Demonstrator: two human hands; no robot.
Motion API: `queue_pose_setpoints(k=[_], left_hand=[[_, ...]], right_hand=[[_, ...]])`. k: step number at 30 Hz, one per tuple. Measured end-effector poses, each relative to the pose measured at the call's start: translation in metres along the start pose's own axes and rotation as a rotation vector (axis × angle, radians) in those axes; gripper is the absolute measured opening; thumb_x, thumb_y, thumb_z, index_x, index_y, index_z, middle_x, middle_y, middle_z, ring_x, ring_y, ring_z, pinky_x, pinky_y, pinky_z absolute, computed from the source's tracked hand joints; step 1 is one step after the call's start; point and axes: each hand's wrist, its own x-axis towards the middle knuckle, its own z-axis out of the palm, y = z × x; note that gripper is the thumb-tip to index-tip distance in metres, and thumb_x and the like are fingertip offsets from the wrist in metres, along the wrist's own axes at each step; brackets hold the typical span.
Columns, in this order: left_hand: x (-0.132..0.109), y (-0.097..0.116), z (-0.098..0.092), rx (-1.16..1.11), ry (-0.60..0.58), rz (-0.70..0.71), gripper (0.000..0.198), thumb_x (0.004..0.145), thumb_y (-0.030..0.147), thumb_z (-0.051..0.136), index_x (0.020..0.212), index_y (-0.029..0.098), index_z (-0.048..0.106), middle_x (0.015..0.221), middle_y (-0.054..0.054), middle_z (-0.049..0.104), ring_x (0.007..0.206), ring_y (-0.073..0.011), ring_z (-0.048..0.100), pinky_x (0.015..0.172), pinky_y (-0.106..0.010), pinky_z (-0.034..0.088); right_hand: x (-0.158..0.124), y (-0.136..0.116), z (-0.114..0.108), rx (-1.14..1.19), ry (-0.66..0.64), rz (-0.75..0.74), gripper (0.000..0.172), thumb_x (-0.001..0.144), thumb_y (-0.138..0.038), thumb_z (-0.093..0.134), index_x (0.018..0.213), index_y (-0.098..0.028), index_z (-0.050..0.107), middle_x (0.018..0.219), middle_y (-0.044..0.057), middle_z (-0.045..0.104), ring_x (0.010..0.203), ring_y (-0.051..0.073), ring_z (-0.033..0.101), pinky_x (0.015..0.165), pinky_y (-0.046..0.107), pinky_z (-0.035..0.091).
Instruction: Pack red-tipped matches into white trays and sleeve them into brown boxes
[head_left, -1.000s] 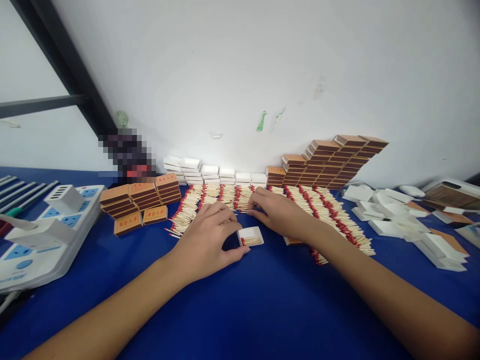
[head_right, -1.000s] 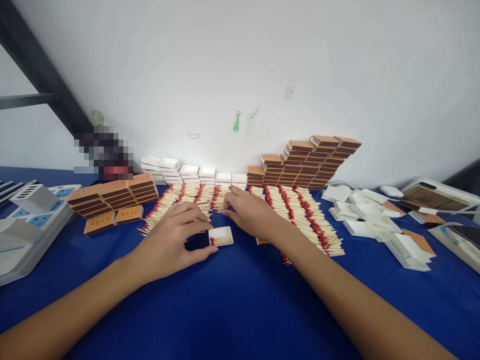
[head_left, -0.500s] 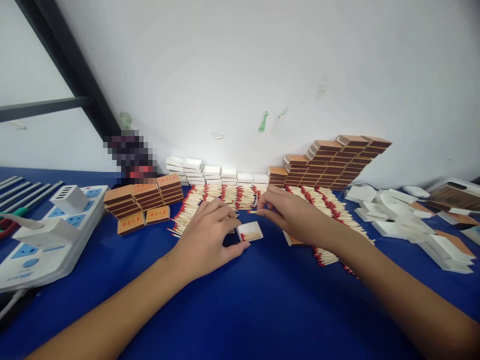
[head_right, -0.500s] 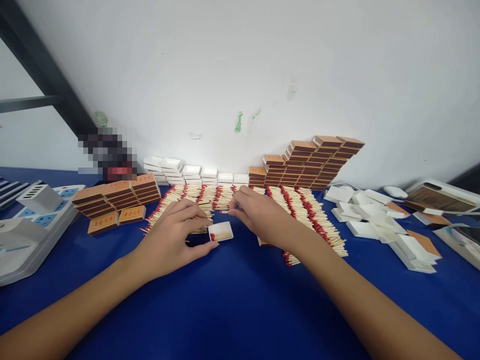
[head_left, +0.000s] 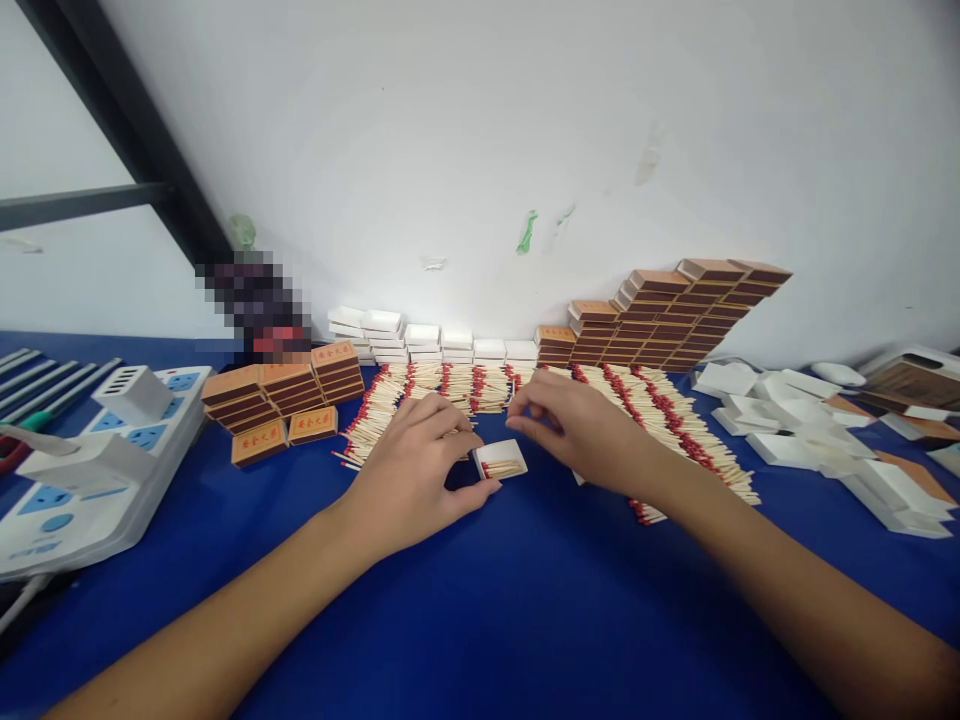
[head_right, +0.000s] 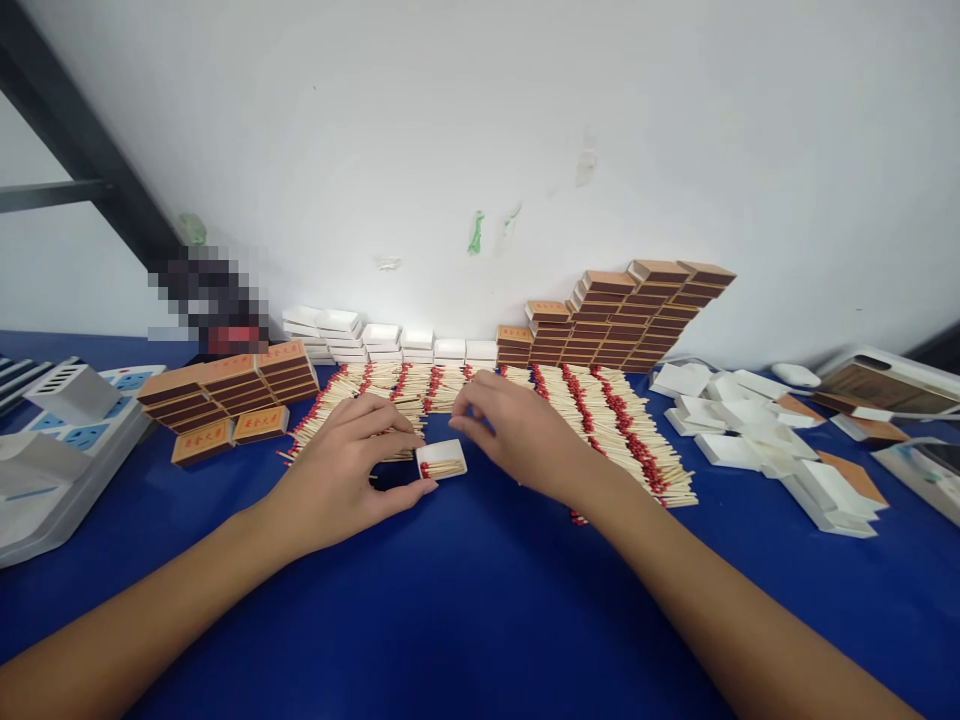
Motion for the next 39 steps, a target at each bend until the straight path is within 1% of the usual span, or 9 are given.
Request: queue_pose_setpoints(k=[1,2,5,10,15,20,24,27,39], left_hand=[[0.0,0.0,0.0,0.002,0.002,0.003,0.026,0.091,0.041,0.079,0.105,0.019,0.078,0.105,-0.007,0.073,0.107,-0.0276,0.062,0.097,-0.049,0.05],[0.0,0.0,0.0,0.002,0.004,0.004,0.026,0.092,0.041,0.079,0.106,0.019,0.078,0.105,-0.007,0.073,0.107,-0.0275,0.062,0.098,-0.049,0.05],[-0.001,0.0,0.0,-0.002,0.007,0.007,0.026,0.092,0.04,0.079,0.106,0.019,0.078,0.105,-0.007,0.073,0.107,-0.0273,0.062,0.098,-0.048,0.05],[-0.001,0.0,0.0,-0.007,0.012,0.008,0.026,0.09,0.04,0.081,0.104,0.018,0.078,0.105,-0.007,0.073,0.107,-0.0277,0.062,0.099,-0.048,0.05],[-0.001,0.0,0.0,-0.008,0.011,0.005,0.025,0.09,0.04,0.081,0.103,0.018,0.078,0.104,-0.007,0.073,0.107,-0.0268,0.062,0.098,-0.047,0.05],[-0.001,0.0,0.0,-0.002,0.012,0.003,0.026,0.09,0.041,0.081,0.102,0.018,0.078,0.103,-0.007,0.072,0.106,-0.0269,0.062,0.098,-0.047,0.05],[-0.001,0.0,-0.001,0.002,0.007,0.002,0.026,0.089,0.04,0.082,0.102,0.017,0.079,0.103,-0.007,0.072,0.107,-0.0274,0.062,0.098,-0.048,0.049],[-0.001,0.001,-0.001,0.007,0.004,0.0,0.025,0.09,0.04,0.081,0.101,0.017,0.078,0.104,-0.007,0.073,0.107,-0.0276,0.062,0.098,-0.048,0.049],[0.0,0.002,-0.001,-0.002,-0.005,-0.003,0.024,0.09,0.039,0.081,0.103,0.019,0.078,0.104,-0.007,0.073,0.107,-0.0278,0.061,0.099,-0.05,0.049]], right_hand=[[0.004,0.009,0.001,-0.024,0.043,0.019,0.009,0.103,-0.025,0.062,0.097,-0.021,0.069,0.094,0.004,0.062,0.087,0.02,0.061,0.074,0.031,0.044],[0.007,0.016,0.002,-0.044,0.051,0.032,0.008,0.102,-0.024,0.063,0.099,-0.021,0.07,0.095,0.004,0.062,0.087,0.02,0.061,0.075,0.032,0.043],[0.015,0.031,0.006,-0.087,0.027,0.059,0.007,0.101,-0.024,0.065,0.1,-0.02,0.071,0.099,0.005,0.062,0.089,0.021,0.061,0.079,0.033,0.044],[0.019,0.035,0.011,-0.096,-0.036,0.065,0.011,0.102,-0.021,0.058,0.095,-0.02,0.066,0.1,0.006,0.062,0.092,0.022,0.061,0.079,0.033,0.044],[0.017,0.037,0.01,-0.152,-0.074,0.074,0.013,0.106,-0.024,0.052,0.098,-0.021,0.061,0.107,0.008,0.063,0.09,0.021,0.062,0.077,0.033,0.045],[0.014,0.028,0.006,-0.19,-0.054,0.058,0.012,0.107,-0.024,0.052,0.099,-0.021,0.061,0.107,0.008,0.062,0.091,0.022,0.063,0.078,0.033,0.047],[0.015,0.009,0.009,-0.215,-0.102,0.068,0.011,0.106,-0.021,0.055,0.098,-0.021,0.062,0.106,0.007,0.063,0.089,0.02,0.063,0.074,0.031,0.045],[0.018,0.0,0.014,-0.245,-0.139,0.067,0.012,0.106,-0.019,0.056,0.095,-0.02,0.061,0.107,0.007,0.062,0.086,0.019,0.062,0.072,0.031,0.044],[0.023,0.002,0.031,-0.144,-0.055,0.069,0.009,0.105,-0.017,0.059,0.096,-0.02,0.061,0.104,0.005,0.062,0.087,0.018,0.061,0.075,0.031,0.044]])
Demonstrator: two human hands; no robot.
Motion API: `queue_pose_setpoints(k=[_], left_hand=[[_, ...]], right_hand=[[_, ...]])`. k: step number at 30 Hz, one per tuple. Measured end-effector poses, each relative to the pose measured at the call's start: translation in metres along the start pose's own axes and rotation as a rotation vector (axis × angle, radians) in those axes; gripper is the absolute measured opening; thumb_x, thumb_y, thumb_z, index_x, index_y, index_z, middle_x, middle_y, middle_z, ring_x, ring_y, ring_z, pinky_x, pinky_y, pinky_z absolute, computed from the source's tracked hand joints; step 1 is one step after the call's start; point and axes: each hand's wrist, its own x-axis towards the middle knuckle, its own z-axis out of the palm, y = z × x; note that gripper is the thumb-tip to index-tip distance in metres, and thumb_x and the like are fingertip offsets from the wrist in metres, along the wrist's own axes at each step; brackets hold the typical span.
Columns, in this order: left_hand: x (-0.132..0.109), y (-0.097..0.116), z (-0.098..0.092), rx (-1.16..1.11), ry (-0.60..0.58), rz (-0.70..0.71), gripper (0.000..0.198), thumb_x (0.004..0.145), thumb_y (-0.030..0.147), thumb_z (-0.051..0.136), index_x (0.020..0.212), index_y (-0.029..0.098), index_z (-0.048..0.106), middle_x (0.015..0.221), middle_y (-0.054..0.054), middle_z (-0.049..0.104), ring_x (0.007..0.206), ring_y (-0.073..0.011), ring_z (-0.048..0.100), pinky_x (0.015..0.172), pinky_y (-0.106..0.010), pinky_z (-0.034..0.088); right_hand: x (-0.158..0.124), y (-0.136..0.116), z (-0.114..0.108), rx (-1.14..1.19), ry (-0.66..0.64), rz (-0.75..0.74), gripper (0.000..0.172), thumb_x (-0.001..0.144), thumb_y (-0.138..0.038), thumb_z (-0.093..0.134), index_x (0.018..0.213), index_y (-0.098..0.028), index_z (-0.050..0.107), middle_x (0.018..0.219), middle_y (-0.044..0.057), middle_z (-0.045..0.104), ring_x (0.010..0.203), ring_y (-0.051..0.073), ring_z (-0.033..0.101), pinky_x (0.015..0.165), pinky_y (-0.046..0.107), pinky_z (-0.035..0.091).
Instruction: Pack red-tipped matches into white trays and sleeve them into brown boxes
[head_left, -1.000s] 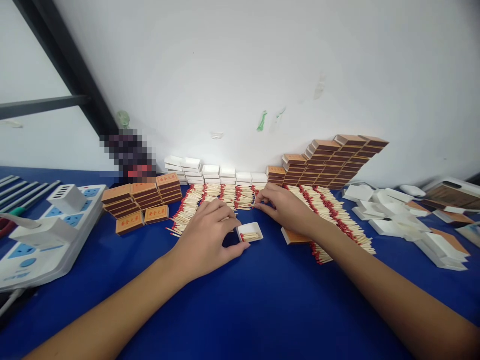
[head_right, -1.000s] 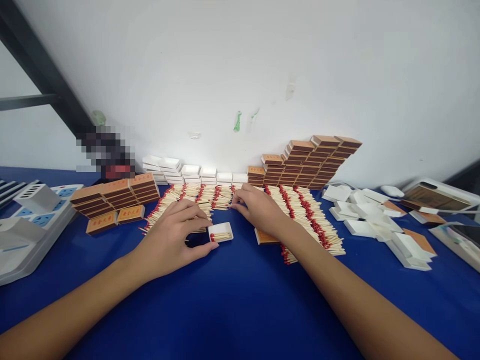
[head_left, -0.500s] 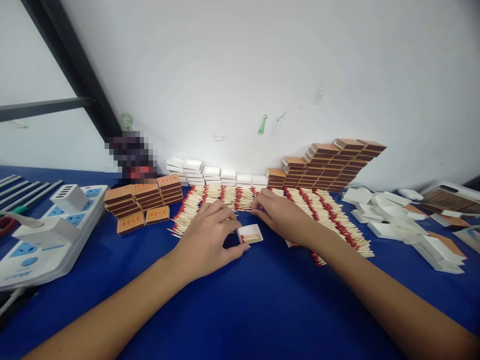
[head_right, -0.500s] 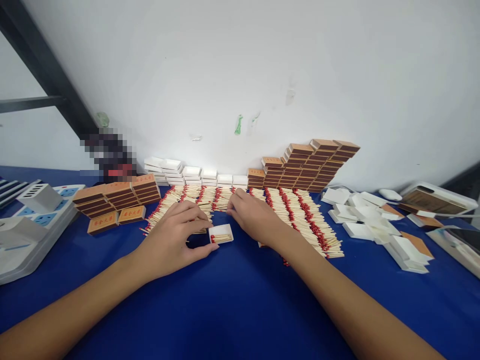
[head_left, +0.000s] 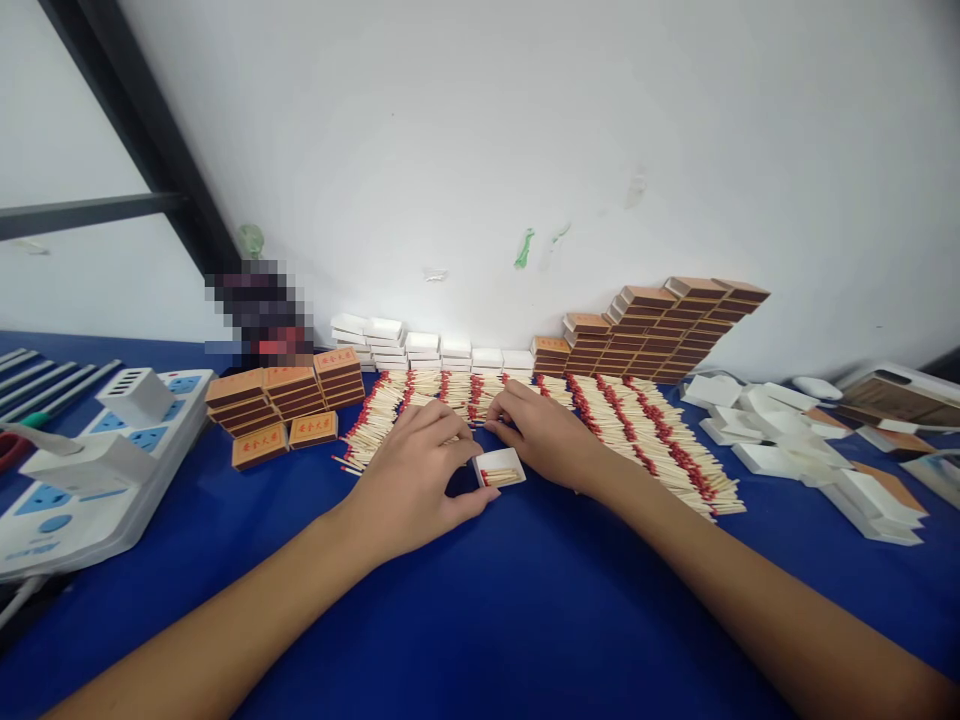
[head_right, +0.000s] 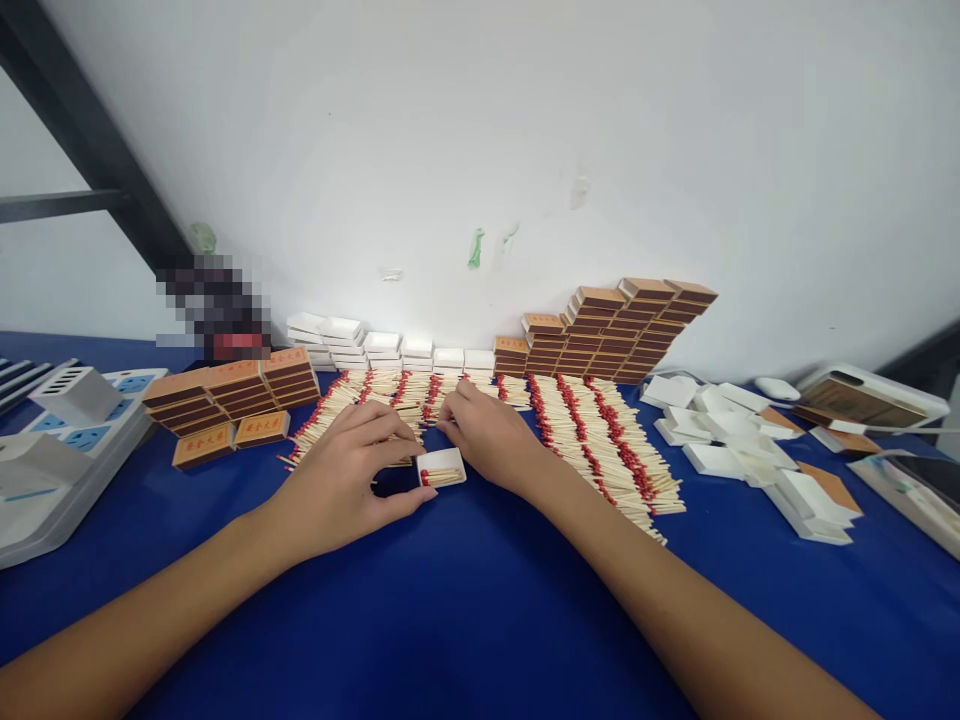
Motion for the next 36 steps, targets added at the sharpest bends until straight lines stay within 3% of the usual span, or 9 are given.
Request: queue_pose_setpoints(k=[16,23,36], left_hand=[[-0.001,0.0,0.0,0.007,-0.01,-0.006,0.025,0.091,0.04,0.08,0.103,0.018,0.078,0.105,-0.007,0.072,0.108,-0.0282,0.062,0.1,-0.05,0.05],[-0.001,0.0,-0.001,0.004,-0.024,-0.015,0.024,0.092,0.04,0.079,0.101,0.019,0.078,0.105,-0.008,0.072,0.108,-0.0282,0.061,0.099,-0.049,0.05],[0.0,-0.003,-0.001,0.006,0.0,-0.007,0.024,0.091,0.038,0.08,0.104,0.018,0.078,0.104,-0.006,0.072,0.105,-0.0266,0.062,0.095,-0.047,0.05]], right_hand=[[0.002,0.002,-0.001,0.011,0.035,-0.01,0.005,0.103,-0.019,0.062,0.099,-0.021,0.064,0.105,0.004,0.062,0.09,0.019,0.062,0.075,0.03,0.043],[0.002,0.004,-0.002,-0.034,-0.007,-0.013,0.009,0.106,-0.019,0.057,0.099,-0.02,0.063,0.106,0.006,0.063,0.089,0.019,0.063,0.076,0.031,0.044],[-0.021,0.014,-0.015,-0.075,0.002,-0.076,0.009,0.107,-0.021,0.057,0.099,-0.02,0.062,0.105,0.006,0.064,0.084,0.018,0.063,0.071,0.03,0.045]])
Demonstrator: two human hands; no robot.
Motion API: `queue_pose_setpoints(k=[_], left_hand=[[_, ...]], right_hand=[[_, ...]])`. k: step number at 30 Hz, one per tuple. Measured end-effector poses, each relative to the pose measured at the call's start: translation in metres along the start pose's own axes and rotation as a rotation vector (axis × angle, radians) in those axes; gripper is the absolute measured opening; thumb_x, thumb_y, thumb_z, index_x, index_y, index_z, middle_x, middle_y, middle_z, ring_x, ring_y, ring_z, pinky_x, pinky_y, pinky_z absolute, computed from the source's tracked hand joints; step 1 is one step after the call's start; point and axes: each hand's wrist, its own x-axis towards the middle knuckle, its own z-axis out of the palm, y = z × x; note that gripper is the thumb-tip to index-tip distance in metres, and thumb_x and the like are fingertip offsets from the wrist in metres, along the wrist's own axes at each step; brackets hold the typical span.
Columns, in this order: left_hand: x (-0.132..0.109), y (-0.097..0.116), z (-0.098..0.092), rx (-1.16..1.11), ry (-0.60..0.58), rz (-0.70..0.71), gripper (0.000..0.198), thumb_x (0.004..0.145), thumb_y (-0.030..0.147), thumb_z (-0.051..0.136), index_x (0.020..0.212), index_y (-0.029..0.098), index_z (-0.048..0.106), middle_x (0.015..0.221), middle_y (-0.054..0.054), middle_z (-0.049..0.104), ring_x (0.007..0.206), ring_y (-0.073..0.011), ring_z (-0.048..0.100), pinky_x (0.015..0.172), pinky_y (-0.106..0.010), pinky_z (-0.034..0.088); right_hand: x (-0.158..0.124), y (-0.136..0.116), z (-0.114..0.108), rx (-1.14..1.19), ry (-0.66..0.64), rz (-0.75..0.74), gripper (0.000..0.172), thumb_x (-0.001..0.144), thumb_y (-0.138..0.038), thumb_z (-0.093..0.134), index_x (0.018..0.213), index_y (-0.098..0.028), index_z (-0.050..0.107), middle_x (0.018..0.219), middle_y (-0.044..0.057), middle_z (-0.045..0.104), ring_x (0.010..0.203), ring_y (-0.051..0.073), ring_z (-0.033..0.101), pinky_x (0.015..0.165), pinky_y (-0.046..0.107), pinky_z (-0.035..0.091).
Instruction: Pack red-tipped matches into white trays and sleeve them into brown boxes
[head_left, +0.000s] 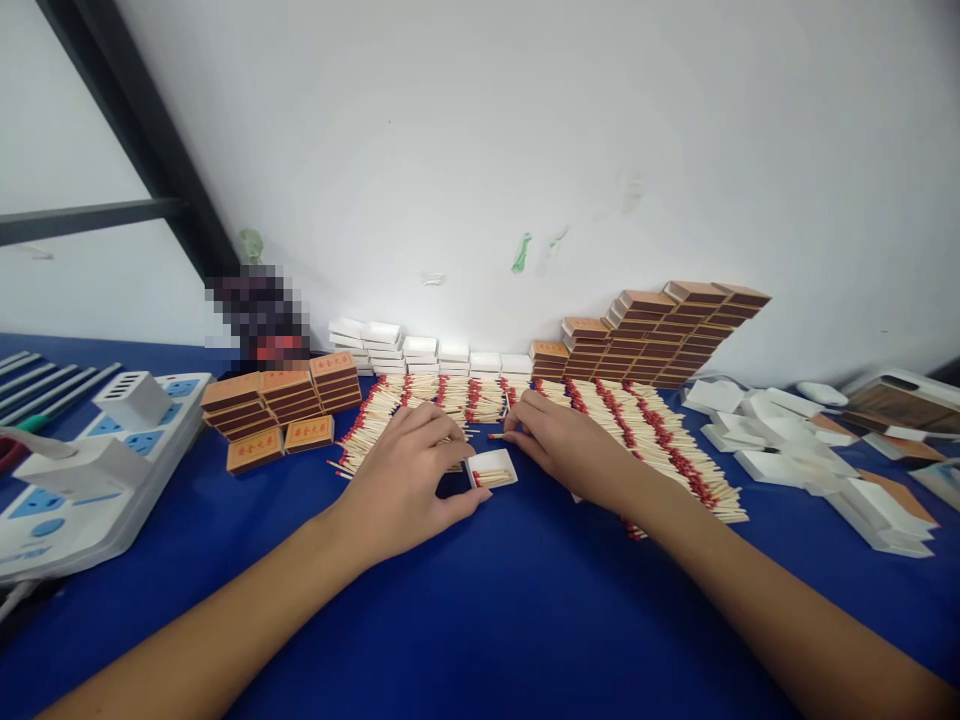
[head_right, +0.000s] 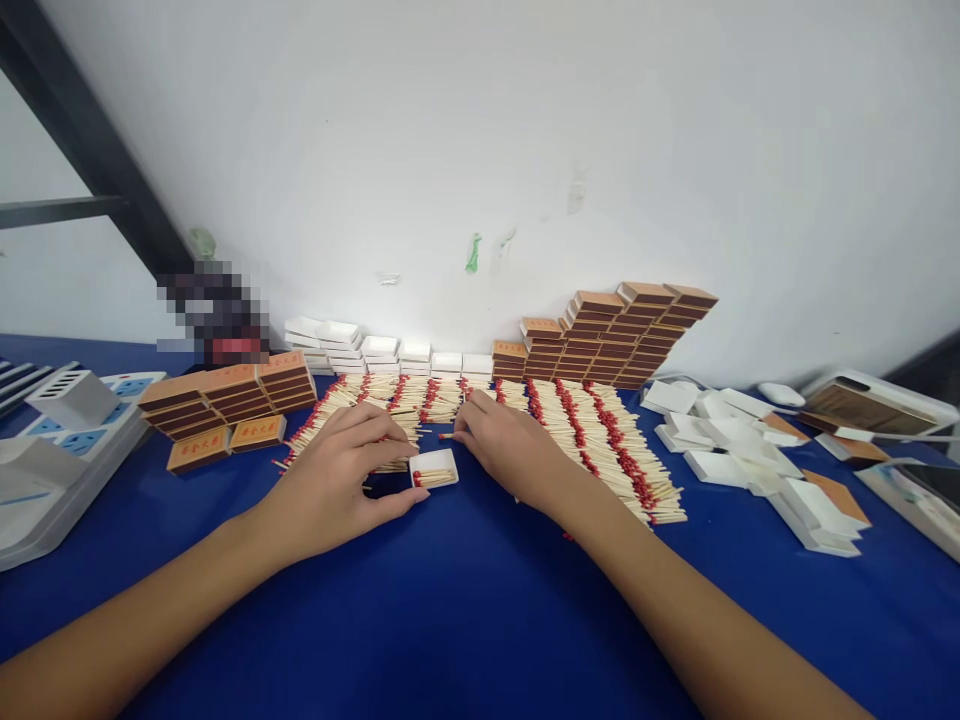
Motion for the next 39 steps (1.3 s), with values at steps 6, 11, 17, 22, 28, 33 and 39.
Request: queue_pose_setpoints(k=[6,11,17,22,28,33,39], left_hand=[[0.0,0.0,0.0,-0.003,0.008,-0.01,0.023,0.09,0.038,0.081,0.103,0.019,0.078,0.103,-0.005,0.073,0.104,-0.0258,0.061,0.095,-0.046,0.05],[0.0,0.0,0.0,-0.012,-0.006,-0.018,0.019,0.092,0.037,0.079,0.101,0.02,0.077,0.102,-0.005,0.073,0.105,-0.0255,0.061,0.096,-0.045,0.049],[0.0,0.001,0.0,-0.009,-0.01,-0.021,0.019,0.092,0.037,0.078,0.104,0.022,0.077,0.103,-0.006,0.072,0.106,-0.0264,0.061,0.097,-0.047,0.049],[0.0,0.0,0.001,-0.001,-0.019,-0.015,0.024,0.092,0.039,0.079,0.104,0.019,0.078,0.104,-0.007,0.073,0.106,-0.0272,0.062,0.097,-0.048,0.049],[0.0,0.0,0.0,0.005,-0.026,-0.016,0.025,0.093,0.04,0.078,0.107,0.02,0.078,0.105,-0.007,0.073,0.109,-0.028,0.062,0.099,-0.049,0.049],[0.001,0.0,0.001,0.017,-0.016,0.002,0.024,0.092,0.04,0.078,0.106,0.02,0.078,0.103,-0.007,0.074,0.107,-0.0275,0.062,0.098,-0.048,0.049],[0.0,-0.001,0.001,0.02,-0.015,0.001,0.024,0.092,0.04,0.079,0.104,0.019,0.078,0.103,-0.007,0.073,0.107,-0.0279,0.062,0.097,-0.048,0.049]], right_hand=[[-0.01,-0.01,-0.017,0.136,0.056,-0.064,0.009,0.107,-0.023,0.056,0.099,-0.022,0.061,0.1,0.005,0.063,0.082,0.018,0.062,0.071,0.03,0.046],[-0.017,-0.035,-0.017,0.124,-0.076,-0.082,0.011,0.105,-0.018,0.056,0.098,-0.022,0.063,0.103,0.005,0.065,0.079,0.017,0.064,0.068,0.03,0.048],[-0.013,-0.03,-0.008,0.257,-0.03,-0.055,0.011,0.105,-0.024,0.061,0.095,-0.023,0.065,0.099,0.004,0.065,0.081,0.016,0.063,0.071,0.029,0.048],[0.003,-0.008,0.003,0.193,0.135,0.014,0.006,0.103,-0.021,0.063,0.102,-0.022,0.069,0.099,0.004,0.064,0.087,0.019,0.062,0.077,0.031,0.047],[0.015,0.001,0.015,0.084,0.106,0.068,0.009,0.104,-0.022,0.06,0.101,-0.021,0.069,0.102,0.006,0.064,0.087,0.021,0.061,0.077,0.033,0.045],[0.015,-0.001,0.016,0.055,0.097,0.019,0.007,0.104,-0.019,0.059,0.098,-0.021,0.064,0.102,0.005,0.063,0.084,0.019,0.061,0.075,0.031,0.044],[0.014,-0.008,0.011,-0.029,0.063,0.017,0.011,0.107,-0.017,0.052,0.1,-0.02,0.059,0.107,0.008,0.064,0.088,0.021,0.062,0.075,0.032,0.044]])
